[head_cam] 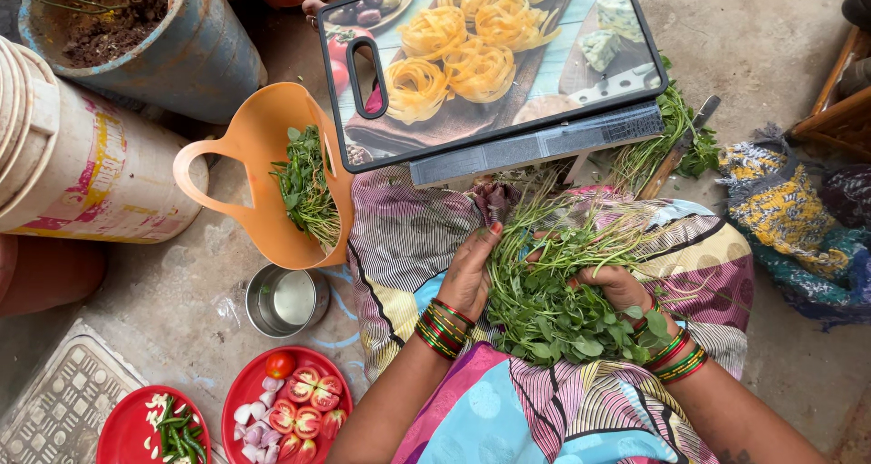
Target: The person trims the roots off a bunch of green leafy herbs using a knife and then picks through the bundle by hand to separate the leaves and stems from the roots.
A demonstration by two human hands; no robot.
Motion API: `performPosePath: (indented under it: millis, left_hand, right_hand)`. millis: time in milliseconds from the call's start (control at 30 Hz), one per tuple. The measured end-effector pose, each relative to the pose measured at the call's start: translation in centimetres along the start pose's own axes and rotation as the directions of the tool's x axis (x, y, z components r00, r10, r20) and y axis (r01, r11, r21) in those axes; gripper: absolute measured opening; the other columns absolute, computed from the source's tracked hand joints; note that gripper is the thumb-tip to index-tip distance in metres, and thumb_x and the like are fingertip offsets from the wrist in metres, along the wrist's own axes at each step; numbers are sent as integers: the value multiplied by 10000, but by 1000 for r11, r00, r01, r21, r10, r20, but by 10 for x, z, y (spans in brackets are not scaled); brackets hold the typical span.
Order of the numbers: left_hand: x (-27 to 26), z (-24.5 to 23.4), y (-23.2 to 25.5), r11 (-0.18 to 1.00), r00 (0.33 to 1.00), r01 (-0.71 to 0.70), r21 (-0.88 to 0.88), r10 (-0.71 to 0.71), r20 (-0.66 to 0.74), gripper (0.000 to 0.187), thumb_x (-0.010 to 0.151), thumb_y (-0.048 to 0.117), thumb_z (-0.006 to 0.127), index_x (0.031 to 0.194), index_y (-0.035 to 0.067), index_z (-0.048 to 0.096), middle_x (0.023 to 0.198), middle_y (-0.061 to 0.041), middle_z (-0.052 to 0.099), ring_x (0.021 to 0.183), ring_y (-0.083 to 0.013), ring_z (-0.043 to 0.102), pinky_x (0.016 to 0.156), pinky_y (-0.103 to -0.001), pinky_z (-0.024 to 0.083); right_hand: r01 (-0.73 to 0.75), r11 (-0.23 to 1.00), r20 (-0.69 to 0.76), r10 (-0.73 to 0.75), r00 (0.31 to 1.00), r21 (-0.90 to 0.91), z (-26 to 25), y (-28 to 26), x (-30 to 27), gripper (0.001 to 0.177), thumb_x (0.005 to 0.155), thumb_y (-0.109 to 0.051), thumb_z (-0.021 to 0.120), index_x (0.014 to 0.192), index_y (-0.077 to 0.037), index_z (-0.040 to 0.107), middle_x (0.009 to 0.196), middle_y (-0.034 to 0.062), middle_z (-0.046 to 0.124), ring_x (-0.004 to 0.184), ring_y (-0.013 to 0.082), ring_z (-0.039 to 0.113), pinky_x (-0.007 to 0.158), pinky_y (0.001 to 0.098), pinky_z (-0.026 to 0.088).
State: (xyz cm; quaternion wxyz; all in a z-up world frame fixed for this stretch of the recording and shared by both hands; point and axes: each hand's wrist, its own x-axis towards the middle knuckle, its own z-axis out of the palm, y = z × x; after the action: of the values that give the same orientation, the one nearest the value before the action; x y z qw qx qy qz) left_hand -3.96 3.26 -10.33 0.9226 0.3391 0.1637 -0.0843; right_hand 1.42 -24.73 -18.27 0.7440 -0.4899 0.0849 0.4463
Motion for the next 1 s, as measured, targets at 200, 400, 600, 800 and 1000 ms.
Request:
performPosePath:
  millis: [200, 400, 600, 800, 1000]
  left_hand:
    - [-6, 18, 15, 983, 986, 160, -93, -164, -37, 462, 944, 439, 609, 1184, 47, 654, 1114, -128, 727, 1000, -229, 699, 912, -386, 549]
    - [-19, 26, 23, 943, 958, 87, 322, -168, 232, 508, 843, 132, 770, 1329, 40, 655, 1207, -76, 718, 1093, -163, 670, 1001, -334, 504]
    - [-23, 26, 18, 915, 952, -37, 402, -90, 291, 519, 813, 19, 769, 1320, 0, 659, 1189, -70, 729, 1064, -131, 676, 1018, -306, 509]
    - [-25, 20, 6, 949, 975, 43, 313, -109, 195, 340, 902, 81, 714, 1218, -38, 682, 1100, -65, 742, 946, -119, 683, 889, -301, 543]
    - [-22, 15, 2, 970, 981, 26, 243, -72, 182, 277, 954, 104, 652, 1194, -29, 688, 1086, -59, 727, 968, -117, 665, 915, -297, 529]
  right_hand:
    - [1, 1000, 33, -1, 999, 12, 17, -12, -9, 411, 804, -193, 589, 1141, 4, 718, 1046, 100, 755, 836, 178, 698, 741, 328, 568]
    - [6, 1000, -2, -6, 1000, -26, -9, 10, -5, 426, 901, -178, 634, 1200, 126, 626, 1083, 189, 704, 879, 236, 701, 773, 370, 589]
    - [-16, 999, 109, 12, 994, 42, 106, -63, -60, 663, 806, -116, 704, 1453, -129, 558, 1198, 114, 717, 972, 192, 709, 826, 344, 591]
    - [-100, 994, -87, 96, 992, -41, 109, -63, -61, 526, 797, -83, 726, 1312, -33, 631, 1101, 106, 741, 889, 195, 730, 768, 341, 608]
    - [-196, 976, -98, 206, 974, 96, 42, -21, -29, 326, 862, -124, 686, 1115, 82, 702, 940, 158, 767, 748, 234, 745, 688, 357, 612]
